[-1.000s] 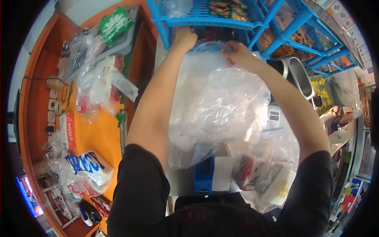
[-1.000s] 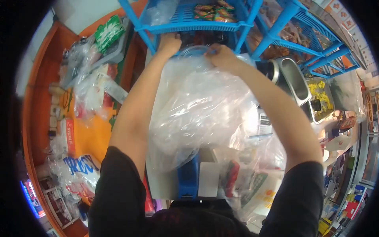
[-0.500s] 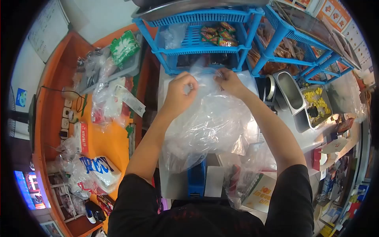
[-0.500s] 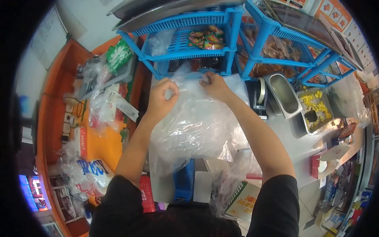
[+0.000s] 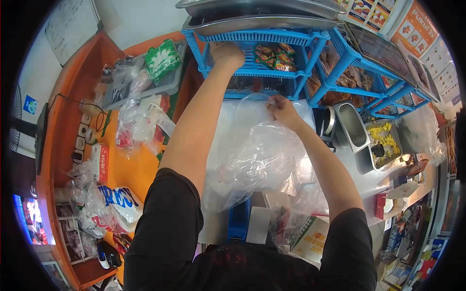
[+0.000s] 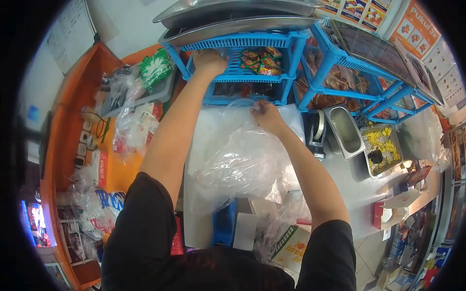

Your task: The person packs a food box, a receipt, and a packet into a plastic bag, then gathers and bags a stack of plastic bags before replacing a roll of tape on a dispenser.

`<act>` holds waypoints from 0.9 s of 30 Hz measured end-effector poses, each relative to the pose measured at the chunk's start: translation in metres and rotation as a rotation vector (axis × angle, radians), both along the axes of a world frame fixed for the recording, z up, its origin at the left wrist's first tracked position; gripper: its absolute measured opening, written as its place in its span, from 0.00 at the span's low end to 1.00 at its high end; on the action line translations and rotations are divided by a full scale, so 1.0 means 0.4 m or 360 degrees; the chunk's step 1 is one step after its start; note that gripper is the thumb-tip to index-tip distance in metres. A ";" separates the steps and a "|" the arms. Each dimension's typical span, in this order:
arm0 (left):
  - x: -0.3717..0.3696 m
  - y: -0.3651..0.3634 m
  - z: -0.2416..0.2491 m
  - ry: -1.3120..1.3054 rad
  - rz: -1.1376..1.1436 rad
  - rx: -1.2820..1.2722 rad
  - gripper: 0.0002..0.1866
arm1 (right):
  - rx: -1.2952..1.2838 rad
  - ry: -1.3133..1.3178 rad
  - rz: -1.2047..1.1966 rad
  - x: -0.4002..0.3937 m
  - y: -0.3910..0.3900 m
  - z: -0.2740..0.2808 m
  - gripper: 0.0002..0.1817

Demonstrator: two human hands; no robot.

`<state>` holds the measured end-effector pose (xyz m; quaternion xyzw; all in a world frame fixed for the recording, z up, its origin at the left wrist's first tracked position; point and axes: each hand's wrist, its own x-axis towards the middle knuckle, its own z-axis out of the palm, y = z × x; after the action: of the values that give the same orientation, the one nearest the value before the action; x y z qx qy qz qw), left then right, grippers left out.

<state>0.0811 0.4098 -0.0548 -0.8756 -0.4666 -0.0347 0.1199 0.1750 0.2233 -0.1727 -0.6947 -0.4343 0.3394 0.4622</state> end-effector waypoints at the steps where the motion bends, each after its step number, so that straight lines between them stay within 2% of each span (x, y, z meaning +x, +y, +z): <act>1: 0.005 0.009 0.002 -0.0043 -0.0004 0.0006 0.28 | 0.0004 0.0006 -0.0019 0.002 0.004 -0.005 0.16; 3: 0.005 0.058 -0.029 0.0008 -0.0029 -0.0161 0.28 | 0.0008 0.0014 -0.0036 0.004 0.010 0.001 0.16; 4: 0.003 0.079 -0.048 0.0058 -0.0053 -0.0327 0.28 | -0.0091 0.0187 -0.0045 0.005 0.011 0.011 0.14; 5: -0.005 0.069 -0.047 0.0062 -0.0050 -0.0326 0.28 | -0.0189 0.0361 -0.0053 0.004 0.013 0.023 0.12; 6: -0.016 0.044 -0.040 -0.0056 -0.0088 -0.0277 0.29 | -0.0185 0.0364 -0.0051 0.006 0.014 0.036 0.12; 7: -0.029 0.021 -0.030 -0.0174 -0.0125 -0.0228 0.30 | -0.0196 0.0640 -0.0080 0.010 0.014 0.051 0.12; 8: -0.041 0.002 -0.014 -0.0172 -0.0122 -0.0227 0.30 | -0.0210 0.0914 -0.0109 0.012 0.013 0.062 0.11; 10: -0.067 -0.037 0.009 0.0044 -0.0239 -0.0015 0.29 | -0.0171 0.1001 -0.0133 0.011 0.015 0.075 0.10; 12: -0.122 -0.098 0.009 -0.0623 -0.0503 0.0041 0.26 | -0.0137 0.1083 -0.0144 0.001 0.006 0.102 0.10; 14: -0.217 -0.192 0.037 -0.1226 -0.0777 -0.0524 0.28 | -0.0228 0.0887 0.0004 -0.018 -0.013 0.152 0.09; 16: -0.322 -0.294 0.044 -0.1218 -0.0645 -0.0197 0.33 | -0.0188 0.0843 0.0206 -0.046 -0.024 0.194 0.11; 18: -0.408 -0.319 -0.033 -0.1305 -0.0499 -0.0245 0.32 | -0.0160 0.0801 0.0425 -0.095 -0.033 0.255 0.12; 20: -0.506 -0.308 -0.096 -0.2147 -0.0137 -0.2082 0.26 | -0.0137 0.0597 0.0572 -0.158 -0.050 0.320 0.24; 21: -0.557 -0.305 -0.146 -0.2290 -0.0041 -0.1921 0.24 | -0.0147 0.0600 0.0610 -0.176 -0.070 0.331 0.24; 22: -0.605 -0.309 -0.177 -0.2416 0.0041 -0.1769 0.22 | -0.0082 -0.0380 0.0835 -0.182 -0.099 0.338 0.31; 23: -0.654 -0.325 -0.171 -0.2528 0.0275 -0.1747 0.20 | -0.0002 -0.1373 0.1001 -0.186 -0.129 0.346 0.38; 24: -0.708 -0.341 -0.169 -0.2631 0.0513 -0.1724 0.18 | -0.0006 -0.1376 0.1008 -0.198 -0.159 0.354 0.38; 26: -0.843 -0.352 -0.244 -0.2483 0.0639 -0.1512 0.16 | -0.0679 -0.1771 0.1296 -0.232 -0.211 0.352 0.42; 27: -0.903 -0.356 -0.273 -0.2494 0.0687 -0.1488 0.16 | -0.0586 -0.1660 0.1135 -0.210 -0.228 0.293 0.39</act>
<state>-0.2800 0.2673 -0.1640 -0.4564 -0.5334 -0.4006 -0.5888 0.0910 0.1323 -0.0557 -0.6493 -0.7398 0.1593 -0.0760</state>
